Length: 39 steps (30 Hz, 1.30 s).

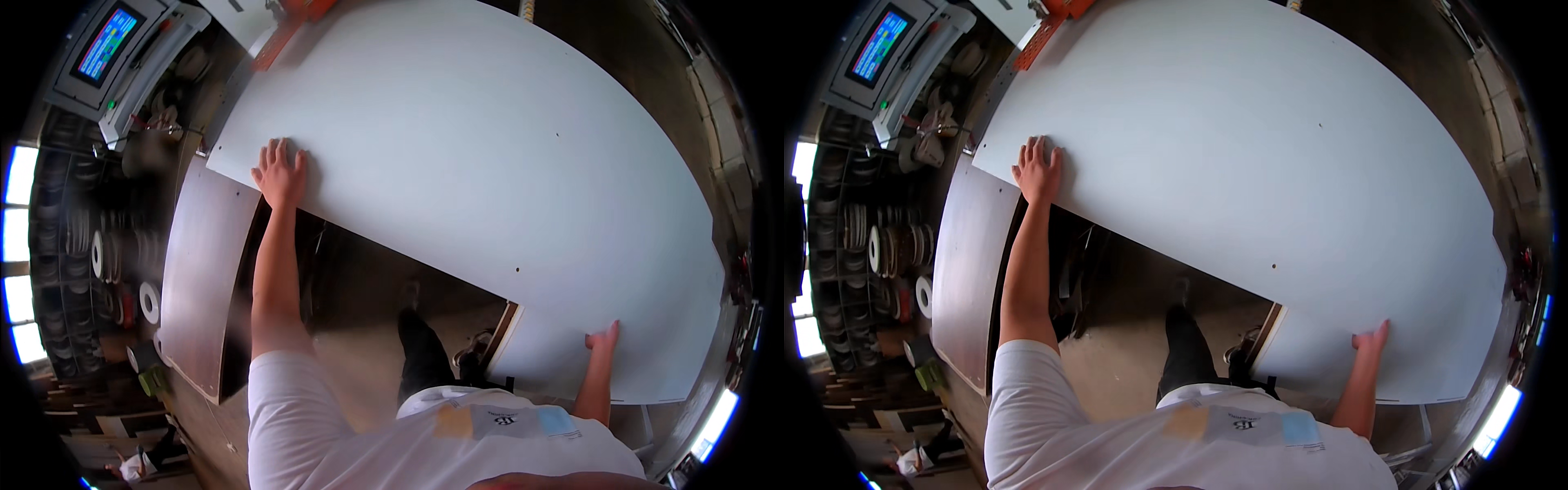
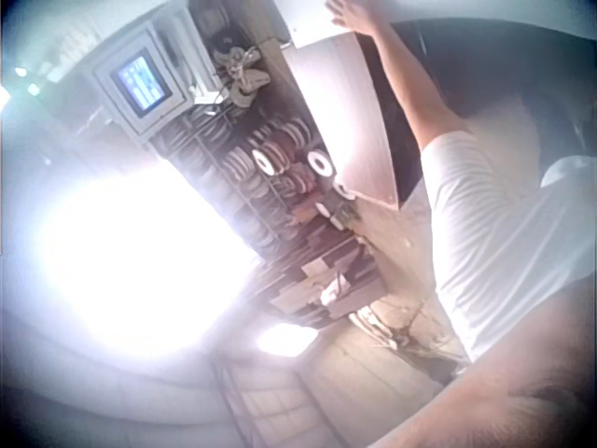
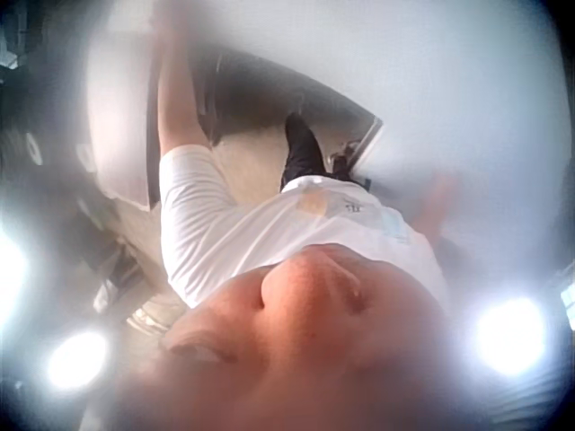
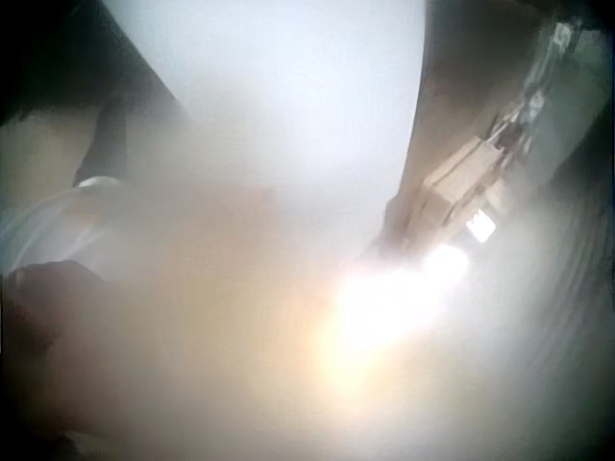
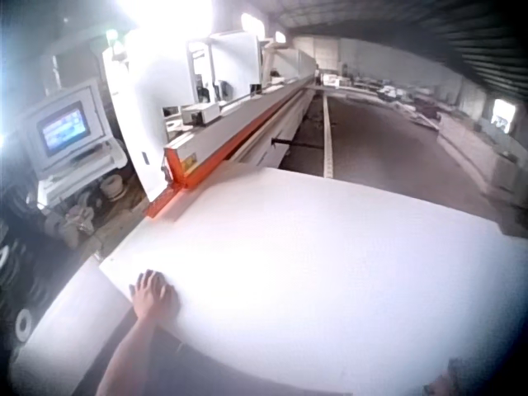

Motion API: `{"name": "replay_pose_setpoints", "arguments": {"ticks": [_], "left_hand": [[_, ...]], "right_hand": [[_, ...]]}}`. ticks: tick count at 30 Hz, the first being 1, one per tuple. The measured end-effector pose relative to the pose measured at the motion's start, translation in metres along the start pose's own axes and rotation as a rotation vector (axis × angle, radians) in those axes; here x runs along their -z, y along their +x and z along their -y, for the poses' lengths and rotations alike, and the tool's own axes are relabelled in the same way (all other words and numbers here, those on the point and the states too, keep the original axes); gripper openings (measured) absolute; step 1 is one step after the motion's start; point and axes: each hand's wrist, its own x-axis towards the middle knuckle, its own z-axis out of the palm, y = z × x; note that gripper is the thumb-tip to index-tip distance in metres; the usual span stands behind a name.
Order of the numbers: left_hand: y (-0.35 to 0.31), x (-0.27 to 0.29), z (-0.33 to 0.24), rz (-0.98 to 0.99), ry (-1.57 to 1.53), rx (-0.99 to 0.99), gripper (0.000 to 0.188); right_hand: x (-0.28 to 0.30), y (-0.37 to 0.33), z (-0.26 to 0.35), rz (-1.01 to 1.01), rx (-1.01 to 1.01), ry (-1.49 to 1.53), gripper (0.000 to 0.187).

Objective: The person repeatedly picks up white rectangular panels from a stack, places them on a machine table, and then returns them to the stack. The person also moves a large white sheet and a long white strip. The task involves repetitive handling and stacking of panels in a workshop setting.

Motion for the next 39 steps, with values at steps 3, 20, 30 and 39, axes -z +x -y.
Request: {"name": "replay_pose_setpoints", "arguments": {"ticks": [3,20,30,39], "left_hand": [[0.023,-0.008,-0.021,-0.015,-0.008,-0.007,0.062],[0.027,-0.035,-0.17,-0.061,-0.652,-0.456,0.032],[-0.347,0.09,-0.306,0.762,-1.298,-1.376,0.049],[-0.354,0.002,-0.327,0.753,-0.708,-1.435,0.036]], "right_hand": [[-0.015,0.026,0.001,0.053,0.144,0.028,0.056],[0.006,-0.197,-0.166,0.318,-0.067,-0.599,0.073],[-0.064,-0.25,-0.218,0.603,-0.16,0.084,0.066],[0.007,-0.284,-0.171,0.919,-0.281,0.15,0.074]]}}
